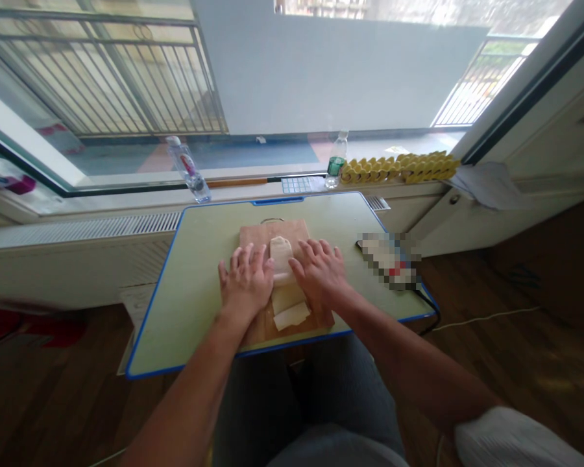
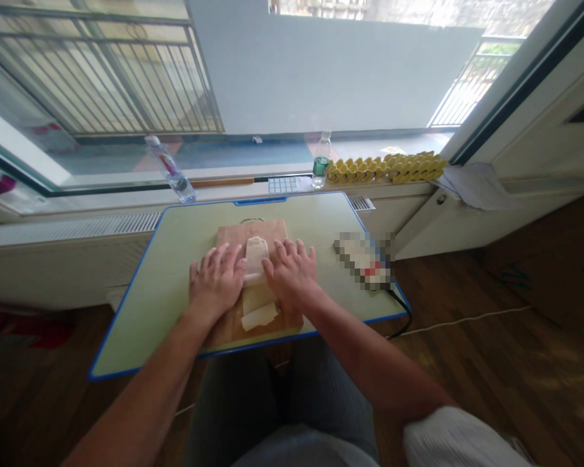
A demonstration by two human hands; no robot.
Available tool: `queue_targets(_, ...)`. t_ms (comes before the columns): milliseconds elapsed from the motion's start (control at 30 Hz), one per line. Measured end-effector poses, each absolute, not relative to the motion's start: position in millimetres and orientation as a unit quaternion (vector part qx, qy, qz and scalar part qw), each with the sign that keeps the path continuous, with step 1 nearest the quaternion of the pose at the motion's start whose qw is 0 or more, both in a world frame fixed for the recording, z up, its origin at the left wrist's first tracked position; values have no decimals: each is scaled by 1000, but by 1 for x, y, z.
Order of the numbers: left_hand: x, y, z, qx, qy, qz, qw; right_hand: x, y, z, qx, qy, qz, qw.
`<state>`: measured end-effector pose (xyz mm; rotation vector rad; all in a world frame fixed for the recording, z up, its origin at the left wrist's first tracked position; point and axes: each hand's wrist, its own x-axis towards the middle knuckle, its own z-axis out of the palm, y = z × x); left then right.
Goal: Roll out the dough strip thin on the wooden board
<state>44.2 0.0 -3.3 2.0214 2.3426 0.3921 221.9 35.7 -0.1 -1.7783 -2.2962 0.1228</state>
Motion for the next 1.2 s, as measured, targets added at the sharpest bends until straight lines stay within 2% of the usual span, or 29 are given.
queue_targets(133, 46, -16, -9, 647, 747, 149, -15, 224, 23, -6, -598, -789, 26, 139)
queue_targets(400, 30, 53, 7, 623, 769, 138, 44, 203, 93, 10, -613, -772, 62, 153)
queue_targets(700, 47, -17, -8, 654, 741, 151, -33, 225, 15, -9, -587, -794, 17, 154)
queue_targets(967, 28, 56, 5, 634, 765, 104, 46, 204, 92, 11, -612, -779, 83, 104)
queue_targets(1200, 44, -5, -2, 662, 743, 93, 7, 217, 32, 0, -605, -789, 55, 91)
